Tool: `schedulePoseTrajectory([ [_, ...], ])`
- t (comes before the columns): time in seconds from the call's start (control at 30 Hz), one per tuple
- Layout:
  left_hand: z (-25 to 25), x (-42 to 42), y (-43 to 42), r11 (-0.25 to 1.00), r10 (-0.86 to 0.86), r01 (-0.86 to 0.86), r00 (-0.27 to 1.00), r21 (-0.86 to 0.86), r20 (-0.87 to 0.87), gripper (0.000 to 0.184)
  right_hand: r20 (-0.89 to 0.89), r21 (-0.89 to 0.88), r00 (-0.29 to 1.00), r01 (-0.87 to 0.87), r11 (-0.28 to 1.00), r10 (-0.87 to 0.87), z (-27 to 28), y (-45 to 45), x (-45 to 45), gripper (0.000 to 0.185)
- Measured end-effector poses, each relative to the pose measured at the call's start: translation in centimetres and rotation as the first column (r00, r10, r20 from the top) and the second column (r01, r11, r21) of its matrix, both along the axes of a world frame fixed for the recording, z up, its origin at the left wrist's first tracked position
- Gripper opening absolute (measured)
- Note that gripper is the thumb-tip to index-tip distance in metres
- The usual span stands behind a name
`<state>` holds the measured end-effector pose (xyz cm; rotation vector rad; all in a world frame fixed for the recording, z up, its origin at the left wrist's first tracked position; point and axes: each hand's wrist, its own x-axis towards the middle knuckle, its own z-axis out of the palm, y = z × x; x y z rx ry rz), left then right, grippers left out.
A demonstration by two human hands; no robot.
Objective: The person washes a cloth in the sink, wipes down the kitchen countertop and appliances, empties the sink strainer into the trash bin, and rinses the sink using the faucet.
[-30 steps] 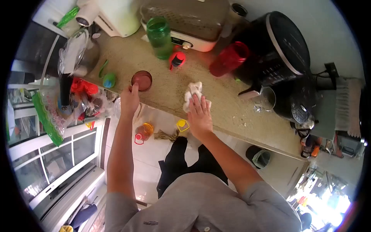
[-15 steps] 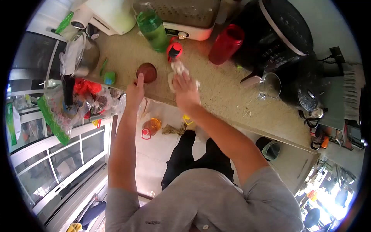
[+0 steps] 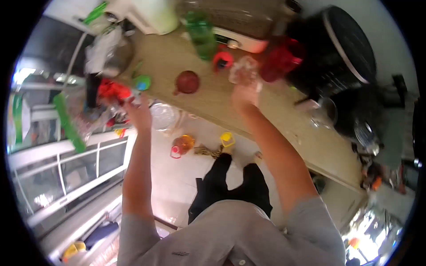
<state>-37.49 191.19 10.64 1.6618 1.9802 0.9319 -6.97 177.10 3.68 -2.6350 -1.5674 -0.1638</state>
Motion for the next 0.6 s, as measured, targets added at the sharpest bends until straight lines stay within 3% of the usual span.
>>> schedulePoseTrajectory([
  [0.07, -2.0, -2.2, 2.5, 0.985, -0.006, 0.027, 0.993, 0.17, -0.12, 0.077, -0.201, 0.157, 0.977, -0.04, 0.987, 0.071, 0.2, -1.8, 0.3, 0.058],
  [0.13, 0.3, -1.6, 3.3, 0.997, -0.076, 0.078, 0.978, 0.003, -0.194, 0.087, -0.321, 0.131, 0.939, -0.087, 0.988, 0.126, 0.6, -6.0, 0.4, 0.055],
  [0.3, 1.0, -0.7, 6.4, 0.948, -0.31, 0.287, 0.933, -0.139, -0.181, 0.086, -0.204, 0.132, 0.964, -0.148, 0.98, 0.173, 2.5, -16.6, -1.3, 0.043],
  [0.43, 0.2, 0.3, 8.1, 0.967, -0.245, 0.215, 0.931, -0.134, -0.27, 0.074, -0.236, 0.032, 0.964, -0.115, 0.993, 0.119, 3.3, -18.4, -1.2, 0.042],
  [0.47, 0.8, 0.9, 8.1, 0.966, -0.253, 0.228, 0.931, -0.12, -0.264, 0.074, -0.259, 0.001, 0.96, -0.113, 0.994, 0.11, 3.5, -18.4, -1.2, 0.043],
  [0.53, 4.4, 3.2, 7.7, 0.951, -0.305, 0.299, 0.949, -0.083, -0.08, 0.07, -0.263, 0.038, 0.959, -0.096, 0.995, 0.103, 3.1, -18.5, -1.0, 0.044],
  [0.6, 8.4, 6.4, 7.6, 0.931, -0.36, 0.364, 0.926, 0.024, -0.113, 0.067, -0.259, 0.145, 0.956, -0.102, 0.984, 0.138, 2.8, -18.7, -1.2, 0.044],
])
